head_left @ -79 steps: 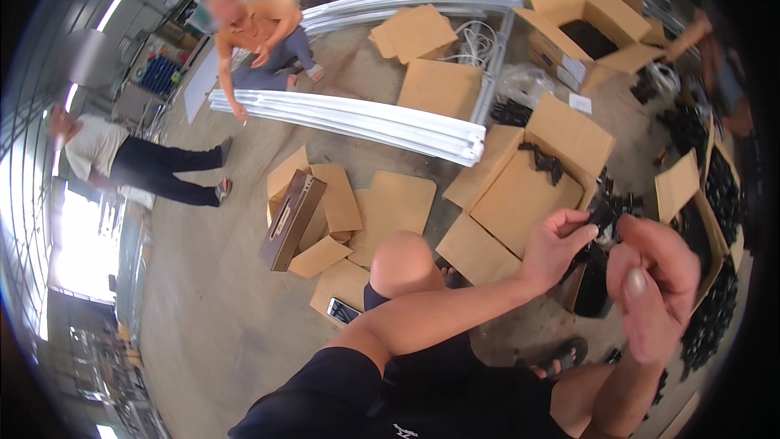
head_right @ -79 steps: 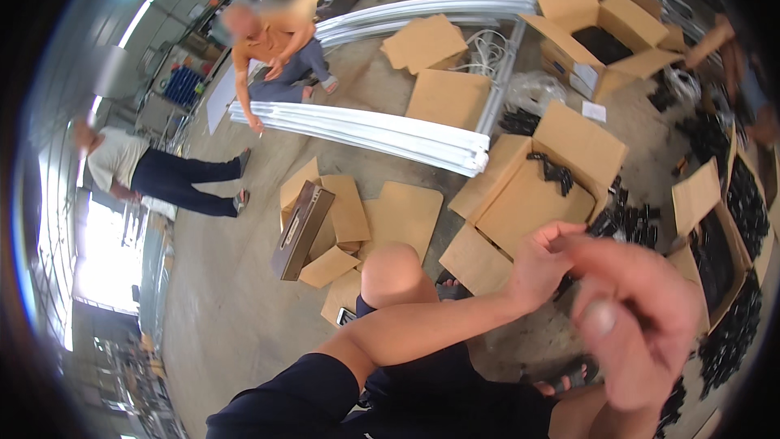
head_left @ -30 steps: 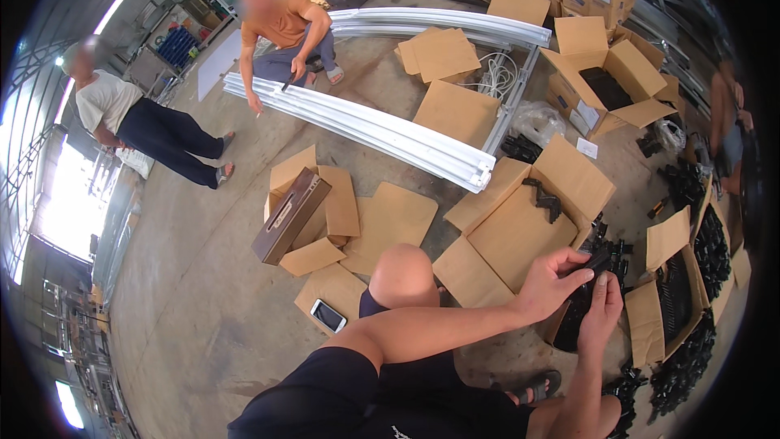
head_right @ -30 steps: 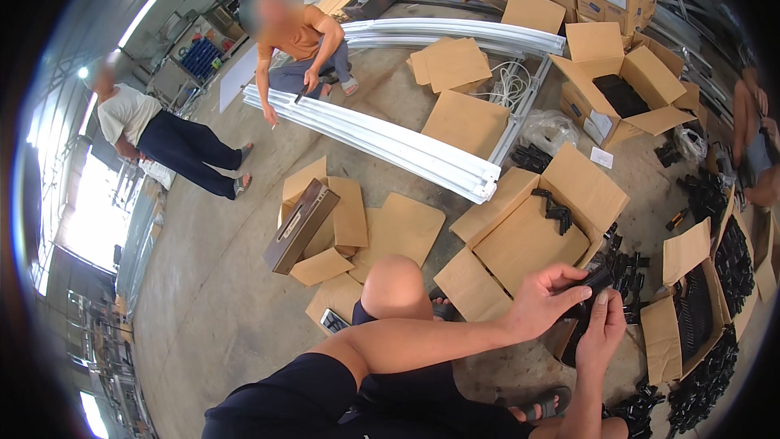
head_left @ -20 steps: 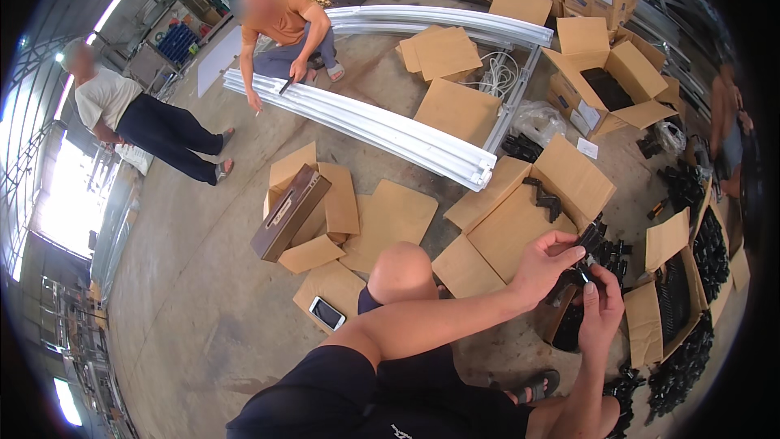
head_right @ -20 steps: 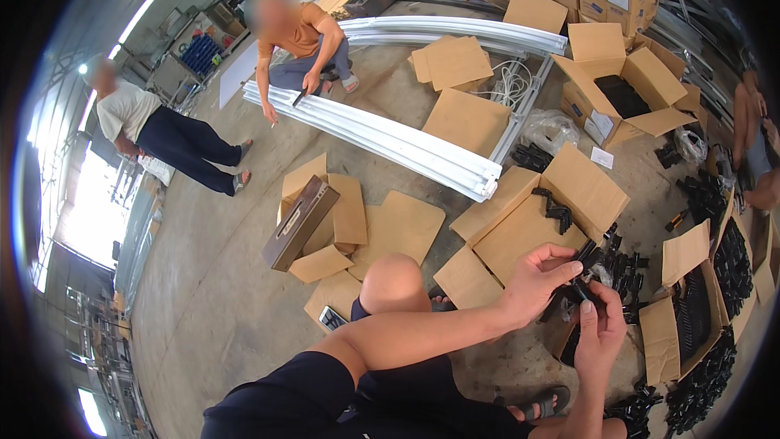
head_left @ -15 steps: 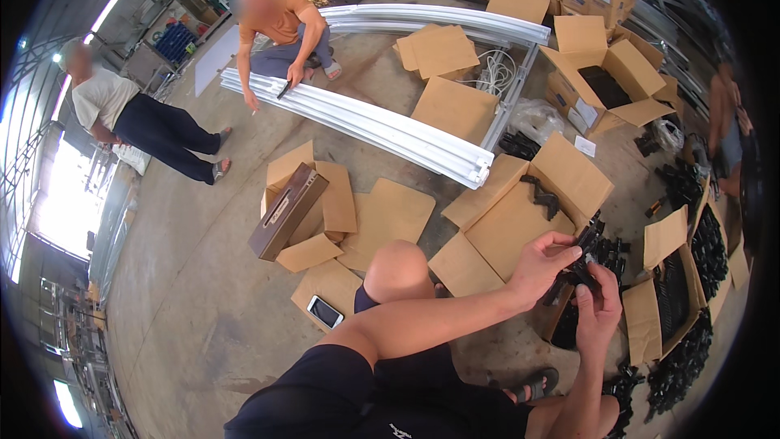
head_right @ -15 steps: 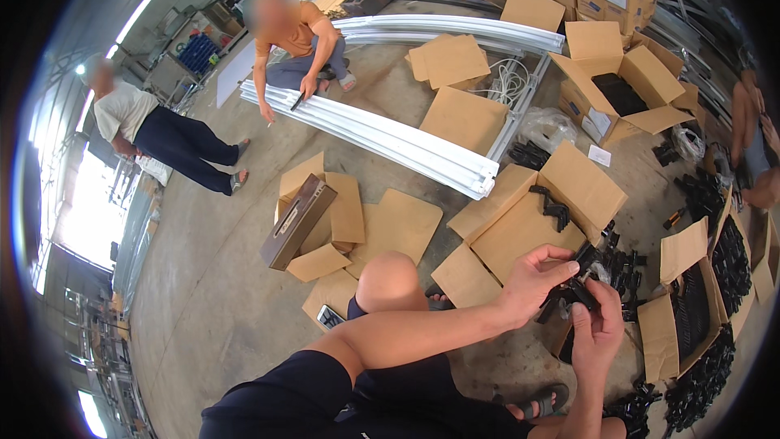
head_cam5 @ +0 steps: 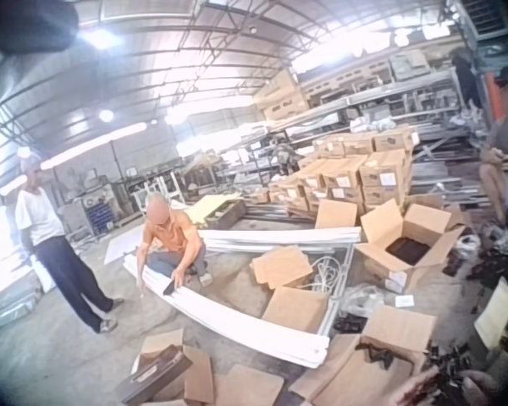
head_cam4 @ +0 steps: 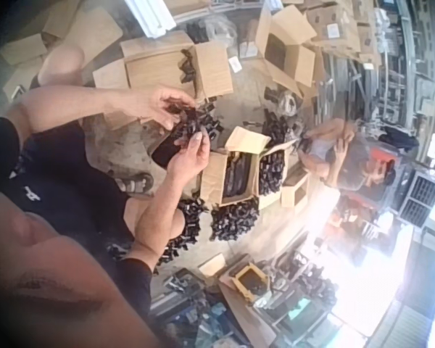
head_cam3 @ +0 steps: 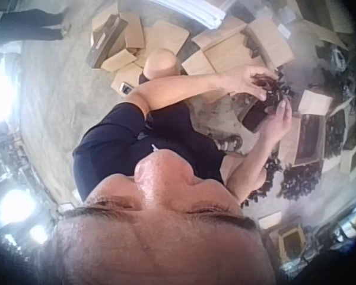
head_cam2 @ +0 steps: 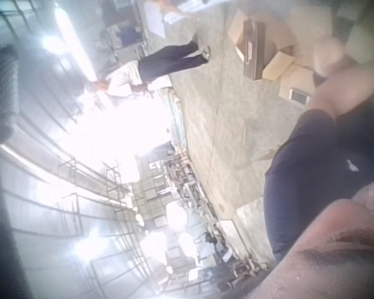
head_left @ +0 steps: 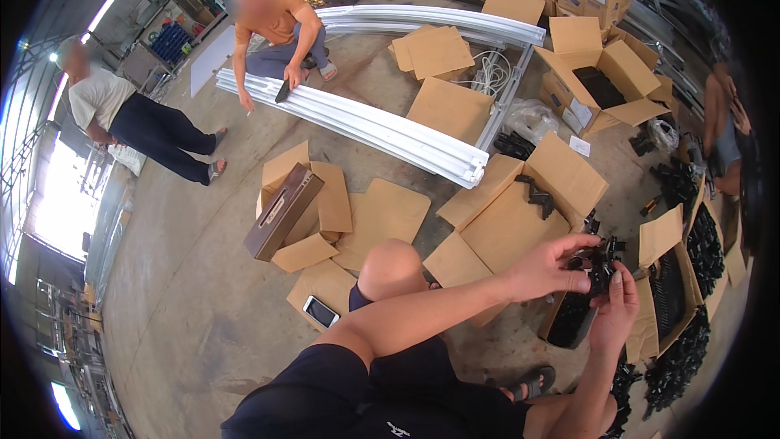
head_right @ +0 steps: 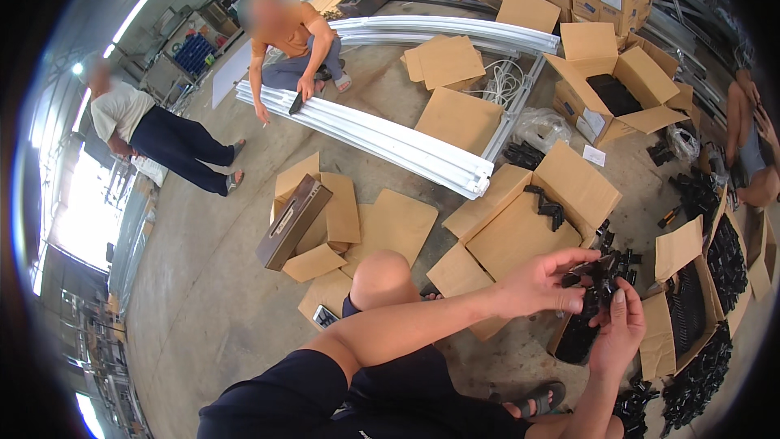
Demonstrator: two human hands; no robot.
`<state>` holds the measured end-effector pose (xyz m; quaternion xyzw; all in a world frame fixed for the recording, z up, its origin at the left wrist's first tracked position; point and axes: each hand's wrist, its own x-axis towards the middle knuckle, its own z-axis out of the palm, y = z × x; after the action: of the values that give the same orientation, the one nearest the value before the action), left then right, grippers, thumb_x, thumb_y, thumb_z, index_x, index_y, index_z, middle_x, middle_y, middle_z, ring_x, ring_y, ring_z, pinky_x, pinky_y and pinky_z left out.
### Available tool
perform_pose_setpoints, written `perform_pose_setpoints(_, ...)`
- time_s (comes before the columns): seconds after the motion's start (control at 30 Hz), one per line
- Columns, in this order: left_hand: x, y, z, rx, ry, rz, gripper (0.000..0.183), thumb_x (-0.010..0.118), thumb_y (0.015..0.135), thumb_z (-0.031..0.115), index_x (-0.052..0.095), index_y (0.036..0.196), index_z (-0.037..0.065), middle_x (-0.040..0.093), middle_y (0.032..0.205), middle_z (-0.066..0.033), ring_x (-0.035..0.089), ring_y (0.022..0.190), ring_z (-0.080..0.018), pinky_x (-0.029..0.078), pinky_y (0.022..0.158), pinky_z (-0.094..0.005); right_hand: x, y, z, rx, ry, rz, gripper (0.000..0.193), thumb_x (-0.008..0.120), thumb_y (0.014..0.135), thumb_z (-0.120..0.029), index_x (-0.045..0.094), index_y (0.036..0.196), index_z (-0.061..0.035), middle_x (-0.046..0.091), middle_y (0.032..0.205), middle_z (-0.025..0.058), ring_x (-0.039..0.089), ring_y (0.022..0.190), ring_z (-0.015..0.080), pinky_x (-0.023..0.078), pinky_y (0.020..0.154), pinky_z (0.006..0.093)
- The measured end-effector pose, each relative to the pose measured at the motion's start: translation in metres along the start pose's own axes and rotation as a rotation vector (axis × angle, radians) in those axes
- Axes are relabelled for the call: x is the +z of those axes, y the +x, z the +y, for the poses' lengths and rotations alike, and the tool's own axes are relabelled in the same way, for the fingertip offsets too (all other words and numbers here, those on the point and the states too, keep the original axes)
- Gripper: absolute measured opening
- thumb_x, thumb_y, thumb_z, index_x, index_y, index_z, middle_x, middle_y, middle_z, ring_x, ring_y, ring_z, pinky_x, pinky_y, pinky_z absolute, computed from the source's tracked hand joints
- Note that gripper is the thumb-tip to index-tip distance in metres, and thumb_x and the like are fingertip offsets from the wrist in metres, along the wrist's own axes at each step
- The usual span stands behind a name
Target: The person joins small black metal components together by hand, fitting pieces into one another and placing the assembled units into a cardboard box.
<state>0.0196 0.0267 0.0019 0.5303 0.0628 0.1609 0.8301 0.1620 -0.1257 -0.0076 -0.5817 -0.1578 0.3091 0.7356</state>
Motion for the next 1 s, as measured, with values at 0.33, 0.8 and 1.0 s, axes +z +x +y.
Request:
perform_pose_setpoints(0.33, 0.001, -0.008, 0.019, 0.161, 0.669, 0.063, 0.046, 0.079, 0.081, 0.007, 0.066, 0.125, 0.009, 0.066, 0.106, -0.0115, 0.064, 0.097, -0.0241, 0.051, 0.079, -0.0331, -0.008, -0.01, -0.011, 0.167, 0.051, -0.132, 0.025, 0.061, 0.101, -0.021, 0.064, 0.117, -0.0014, 0.068, 0.085, 0.0041, 0.057, 0.054, 0.0083, 0.042, 0.041, 0.0202)
perform_pose_setpoints(0.8, -0.006, -0.003, 0.007, 0.111, 0.51, 0.093, 0.034, 0.075, 0.088, 0.005, 0.068, 0.121, 0.0, 0.07, 0.102, -0.0023, 0.064, 0.093, -0.0103, 0.052, 0.084, -0.0269, 0.011, -0.02, -0.037, -0.378, -0.791, -0.318, 0.037, 0.078, 0.084, -0.01, 0.066, 0.117, -0.0005, 0.064, 0.108, 0.012, 0.064, 0.079, 0.0218, 0.053, 0.069, 0.0305)
perform_pose_setpoints(1.0, 0.0, 0.0, 0.008, -0.082, 0.429, 0.017, 0.033, 0.072, 0.091, 0.007, 0.067, 0.123, -0.002, 0.072, 0.105, -0.0028, 0.064, 0.094, -0.0094, 0.053, 0.085, -0.027, -0.007, -0.024, -0.035, -0.427, -0.88, -0.375, 0.036, 0.079, 0.083, -0.012, 0.065, 0.114, -0.0006, 0.065, 0.105, 0.0155, 0.067, 0.084, 0.0331, 0.054, 0.071, 0.0389)
